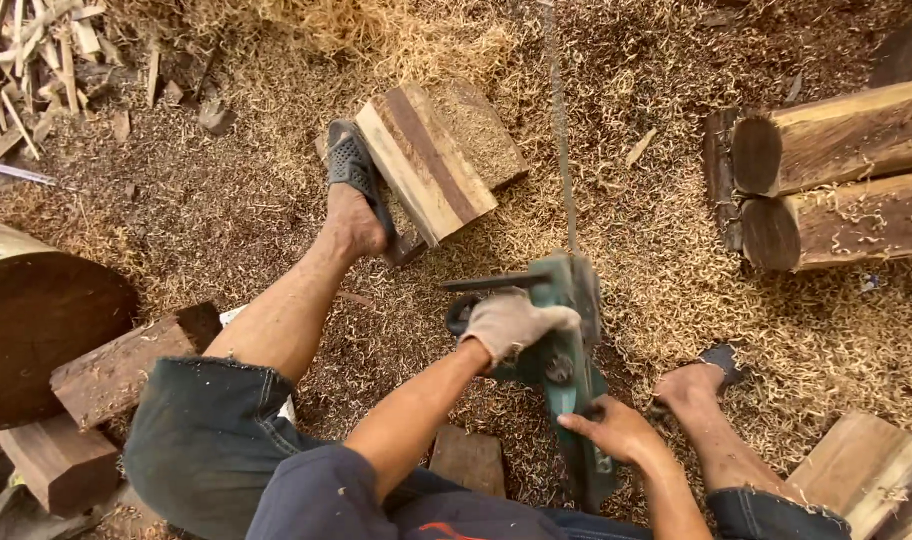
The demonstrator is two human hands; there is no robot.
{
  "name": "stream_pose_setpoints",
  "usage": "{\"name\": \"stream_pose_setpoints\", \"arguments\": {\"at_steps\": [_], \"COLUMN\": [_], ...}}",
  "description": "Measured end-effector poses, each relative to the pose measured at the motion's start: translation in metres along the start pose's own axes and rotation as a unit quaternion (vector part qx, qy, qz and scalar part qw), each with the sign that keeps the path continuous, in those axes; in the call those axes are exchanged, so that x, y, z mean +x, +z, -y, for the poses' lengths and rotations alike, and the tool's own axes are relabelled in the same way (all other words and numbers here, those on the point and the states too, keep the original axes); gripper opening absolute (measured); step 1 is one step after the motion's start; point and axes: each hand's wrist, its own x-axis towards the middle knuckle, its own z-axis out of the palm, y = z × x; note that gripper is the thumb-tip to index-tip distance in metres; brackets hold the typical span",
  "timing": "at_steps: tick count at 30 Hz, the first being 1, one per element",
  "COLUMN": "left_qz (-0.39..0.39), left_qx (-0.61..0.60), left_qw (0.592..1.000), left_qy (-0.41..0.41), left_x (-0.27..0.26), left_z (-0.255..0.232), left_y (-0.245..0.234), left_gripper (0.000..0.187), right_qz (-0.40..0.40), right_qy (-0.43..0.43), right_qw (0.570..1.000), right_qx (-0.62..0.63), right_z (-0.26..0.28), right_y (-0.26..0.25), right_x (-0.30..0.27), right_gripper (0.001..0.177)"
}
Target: Using an electric chainsaw to cut logs into smaller pieces while sitting on the ground in a workshop area.
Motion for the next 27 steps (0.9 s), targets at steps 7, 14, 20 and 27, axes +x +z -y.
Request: {"name": "stream_pose_setpoints", "arguments": {"at_steps": [7,14,20,27], "left_qz": [-0.108,-0.153,-0.098,-0.104], "left_qx": [-0.217,-0.130,-0.130,-0.163], "left_qw": [0.970,0.980,0.987,0.981], "left_qy": [0.012,0.008,0.011,-0.033], "left_x": [-0.004,0.041,0.015,0.034], "left_z": [0.047,0.098,0.078,0.086], "left_y": [-0.021,-0.002,-0.024,-0.023], "left_gripper": [0.062,0.095,0.096,0.106], "right_qz": [-0.098,-0.180,-0.154,-0.155], "right_qy": [-0.021,-0.090,-0.081,-0.074], "right_qw": [0.995,0.977,0.984,0.984], "right_qx": [-0.016,0.062,0.041,0.045], "right_z": [0.029,0.035,0.048,0.052], "right_y": [0.024,0.050,0.045,0.036], "right_x": [-0.022,-0.017,-0.013,-0.003], "right_gripper": [0.096,0.070,0.054,0.052]}}
